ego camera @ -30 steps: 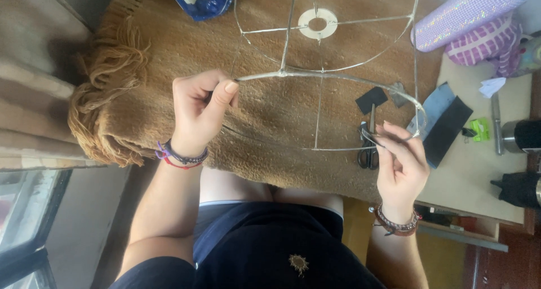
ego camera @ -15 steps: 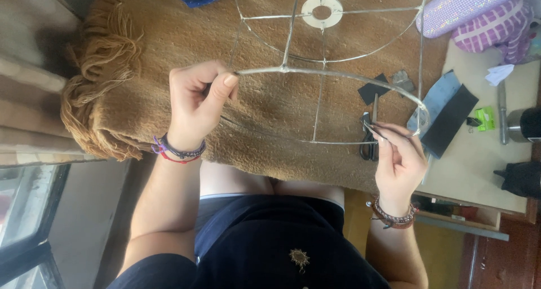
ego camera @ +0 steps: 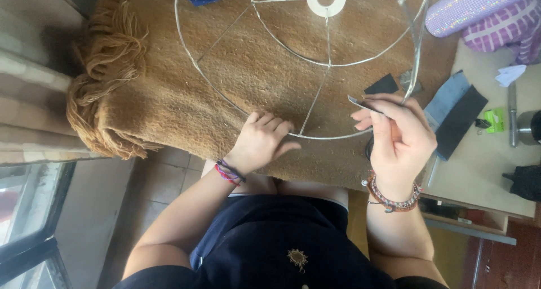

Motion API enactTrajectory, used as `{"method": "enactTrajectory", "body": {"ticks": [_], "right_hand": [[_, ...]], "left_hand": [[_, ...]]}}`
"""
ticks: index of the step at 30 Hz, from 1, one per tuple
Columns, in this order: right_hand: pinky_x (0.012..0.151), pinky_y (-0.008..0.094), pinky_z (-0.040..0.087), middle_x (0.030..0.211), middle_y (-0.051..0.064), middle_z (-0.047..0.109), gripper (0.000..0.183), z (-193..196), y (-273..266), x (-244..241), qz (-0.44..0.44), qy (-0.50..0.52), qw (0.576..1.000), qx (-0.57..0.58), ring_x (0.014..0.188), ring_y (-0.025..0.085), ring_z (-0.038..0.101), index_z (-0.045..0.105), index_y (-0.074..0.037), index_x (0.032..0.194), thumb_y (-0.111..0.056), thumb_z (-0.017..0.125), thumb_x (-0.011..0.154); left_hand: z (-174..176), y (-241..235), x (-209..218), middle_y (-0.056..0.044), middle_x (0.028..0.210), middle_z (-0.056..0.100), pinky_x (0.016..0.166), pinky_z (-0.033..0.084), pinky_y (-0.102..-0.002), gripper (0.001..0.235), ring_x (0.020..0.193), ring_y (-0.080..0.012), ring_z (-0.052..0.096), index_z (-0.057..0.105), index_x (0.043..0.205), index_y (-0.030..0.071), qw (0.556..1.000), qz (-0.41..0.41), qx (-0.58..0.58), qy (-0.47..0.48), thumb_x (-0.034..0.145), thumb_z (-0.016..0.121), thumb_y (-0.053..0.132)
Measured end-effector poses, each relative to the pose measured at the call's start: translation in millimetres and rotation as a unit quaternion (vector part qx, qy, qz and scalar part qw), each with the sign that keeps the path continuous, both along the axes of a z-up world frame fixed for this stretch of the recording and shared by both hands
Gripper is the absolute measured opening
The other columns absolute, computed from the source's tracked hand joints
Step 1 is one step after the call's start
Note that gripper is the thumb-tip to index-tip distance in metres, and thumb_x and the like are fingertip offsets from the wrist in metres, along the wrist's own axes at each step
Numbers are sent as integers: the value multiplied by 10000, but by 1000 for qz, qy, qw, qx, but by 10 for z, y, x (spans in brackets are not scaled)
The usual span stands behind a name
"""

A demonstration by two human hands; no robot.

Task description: The person sands a metal wire frame using a small sanding block. They hold the frame with one hand and rub the sanding block along the wires and joints, rotating the frame to access different sections.

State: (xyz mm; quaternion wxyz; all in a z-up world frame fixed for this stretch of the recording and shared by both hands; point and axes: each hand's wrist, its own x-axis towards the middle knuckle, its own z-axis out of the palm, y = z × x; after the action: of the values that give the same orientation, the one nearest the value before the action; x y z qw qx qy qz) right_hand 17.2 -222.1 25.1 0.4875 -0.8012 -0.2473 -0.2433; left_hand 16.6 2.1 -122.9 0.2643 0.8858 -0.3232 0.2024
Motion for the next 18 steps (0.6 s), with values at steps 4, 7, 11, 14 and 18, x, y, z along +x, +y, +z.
{"method": "enactTrajectory", "body": {"ticks": [4,7,11,14,18], "right_hand": [[967,496,614,1172,354,627,178,-26,82,-93,-137,-108,985,3,1062,440,711,719,135,938,131,562,1023],[795,492,651,1257,426,557,146,-342,-153,-133,-206,-145,955,157,1094,528,668,457,194,1089,50,447,1075],[908,449,561,1058,237,737,185,-714,-89,-117,-174,-54,982,-57,1007,345,696,751,77,1049,100,568,1063],[950,484,592,1166,300,710,185,-838,90,-47,-67,-75,991,-83,1118,407,684,717,92,1120,143,582,1005],[969,481,590,1183,250,747,199,-761,241,17,-64,-169,976,-122,1148,376,703,769,34,1102,110,628,983]], "left_hand": [[61,73,22,19,744,558,713,322,-351,391,733,-205,540,567,787,182,999,19,-48,-6,1027,567,492],[218,131,13,0,701,520,733,317,-359,411,688,-232,524,524,784,131,992,6,-128,9,1040,516,452],[145,61,-40,14,611,475,594,370,-346,448,548,-219,522,497,718,164,975,-28,-218,32,1032,507,483],[111,18,-54,1,572,530,514,464,-343,416,513,-252,589,573,725,163,955,-63,-283,58,1030,553,445],[14,45,-42,-26,525,469,442,473,-329,389,443,-295,547,579,738,120,926,-99,-351,99,1046,562,358]]}}
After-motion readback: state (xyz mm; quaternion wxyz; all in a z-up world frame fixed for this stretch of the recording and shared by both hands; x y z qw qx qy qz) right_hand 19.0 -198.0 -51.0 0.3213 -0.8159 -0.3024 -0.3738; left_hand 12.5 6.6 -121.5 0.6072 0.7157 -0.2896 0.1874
